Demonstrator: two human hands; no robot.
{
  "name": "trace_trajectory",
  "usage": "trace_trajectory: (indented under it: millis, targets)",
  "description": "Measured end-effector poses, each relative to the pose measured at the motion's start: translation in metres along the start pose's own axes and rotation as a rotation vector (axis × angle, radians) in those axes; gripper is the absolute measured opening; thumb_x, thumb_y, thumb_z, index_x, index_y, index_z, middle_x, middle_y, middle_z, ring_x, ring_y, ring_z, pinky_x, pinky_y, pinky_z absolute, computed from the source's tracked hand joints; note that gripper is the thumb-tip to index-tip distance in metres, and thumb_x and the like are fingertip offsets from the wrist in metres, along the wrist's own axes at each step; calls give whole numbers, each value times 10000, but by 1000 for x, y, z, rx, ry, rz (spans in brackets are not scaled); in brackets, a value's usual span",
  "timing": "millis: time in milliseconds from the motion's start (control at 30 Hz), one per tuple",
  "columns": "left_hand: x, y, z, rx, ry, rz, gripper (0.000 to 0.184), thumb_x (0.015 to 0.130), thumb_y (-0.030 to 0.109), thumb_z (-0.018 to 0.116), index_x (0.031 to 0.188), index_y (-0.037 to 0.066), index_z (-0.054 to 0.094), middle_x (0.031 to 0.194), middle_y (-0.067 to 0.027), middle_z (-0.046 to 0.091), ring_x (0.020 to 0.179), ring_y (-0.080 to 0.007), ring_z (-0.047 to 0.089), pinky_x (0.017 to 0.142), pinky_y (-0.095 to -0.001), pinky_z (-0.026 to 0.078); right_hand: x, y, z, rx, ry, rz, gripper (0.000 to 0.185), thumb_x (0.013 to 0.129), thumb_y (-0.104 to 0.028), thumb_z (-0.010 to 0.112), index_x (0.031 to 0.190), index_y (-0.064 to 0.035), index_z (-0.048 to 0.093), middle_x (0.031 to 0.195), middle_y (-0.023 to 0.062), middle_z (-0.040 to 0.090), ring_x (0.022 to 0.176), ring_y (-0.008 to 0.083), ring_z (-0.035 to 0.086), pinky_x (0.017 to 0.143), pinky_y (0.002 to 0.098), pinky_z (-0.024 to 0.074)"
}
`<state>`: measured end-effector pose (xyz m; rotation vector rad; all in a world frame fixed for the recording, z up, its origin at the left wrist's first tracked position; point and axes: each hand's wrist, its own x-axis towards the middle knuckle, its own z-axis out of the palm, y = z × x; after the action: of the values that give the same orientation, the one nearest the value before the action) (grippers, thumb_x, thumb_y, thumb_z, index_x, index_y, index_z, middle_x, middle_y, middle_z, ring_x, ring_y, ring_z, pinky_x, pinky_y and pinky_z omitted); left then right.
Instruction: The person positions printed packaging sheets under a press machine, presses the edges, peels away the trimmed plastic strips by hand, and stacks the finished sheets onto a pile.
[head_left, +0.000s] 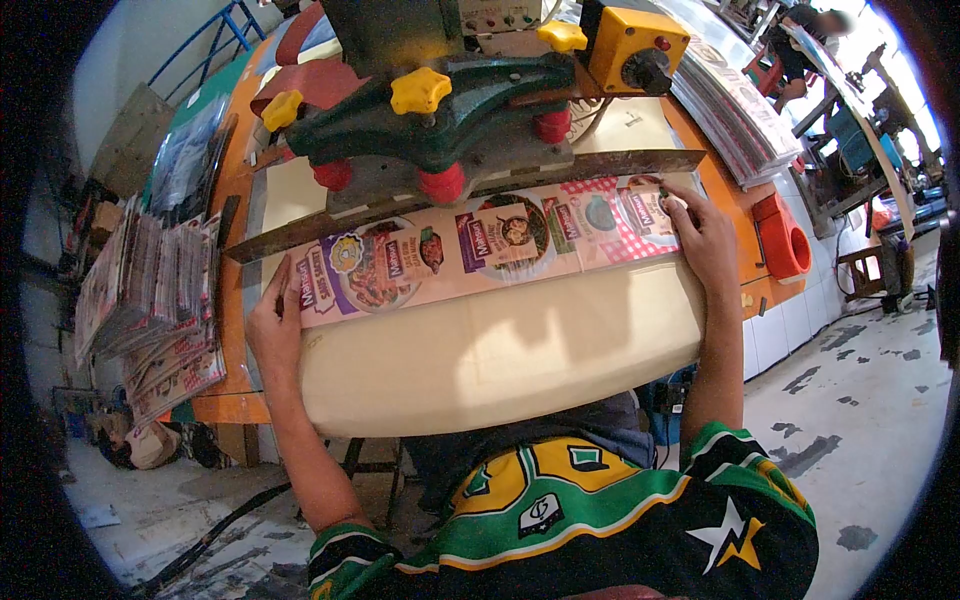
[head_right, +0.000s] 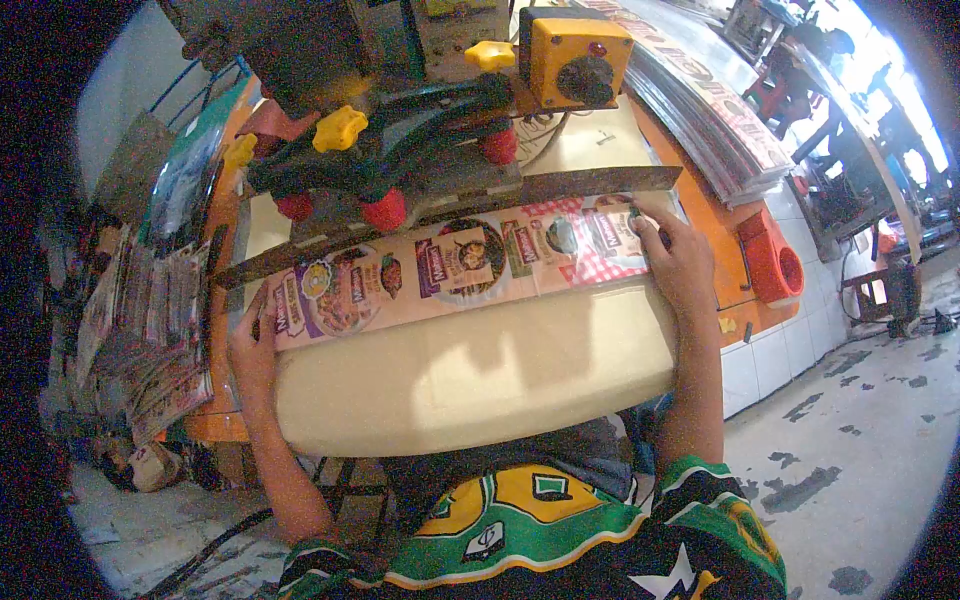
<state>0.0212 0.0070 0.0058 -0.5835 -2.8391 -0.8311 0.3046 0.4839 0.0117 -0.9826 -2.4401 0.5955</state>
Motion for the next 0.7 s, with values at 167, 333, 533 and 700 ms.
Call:
trace_trajectory:
  millis: [167,333,533,700]
  targets:
    - [0,2,-1,17,2,7,519,1062,512,525,1433,170,644,1264,-197,723,1114,-348,725,930,-407,544,0,4,3,48,-1,13,346,986,-424,659,1267,-248,757,815,185,738,773,317,730,731,436,536]
    - [-1,3,-2,19,-1,4,511,1064,511,517,1436,185,644,1245,-209,727,1085,-348,731,923,-410,544,-1,0,-1,31,-22,40,349,988,-428,655,1281,-264,750,845,184,752,811,322,743,758,432,544]
    - [0,-1,1,15,11,17,530,1054,531,521,1441,188,639,1249,-197,727,1103,-359,725,922,-419,545,0,4,2,68,-3,-2,349,998,-429,642,1288,-267,747,842,183,753,808,313,746,755,430,544]
    - [0,-2,1,16,20,32,547,1054,557,511,1442,193,638,1242,-188,732,1079,-355,733,915,-418,548,0,5,4,53,8,-19,350,999,-415,647,1300,-265,742,827,171,754,781,300,744,740,423,540]
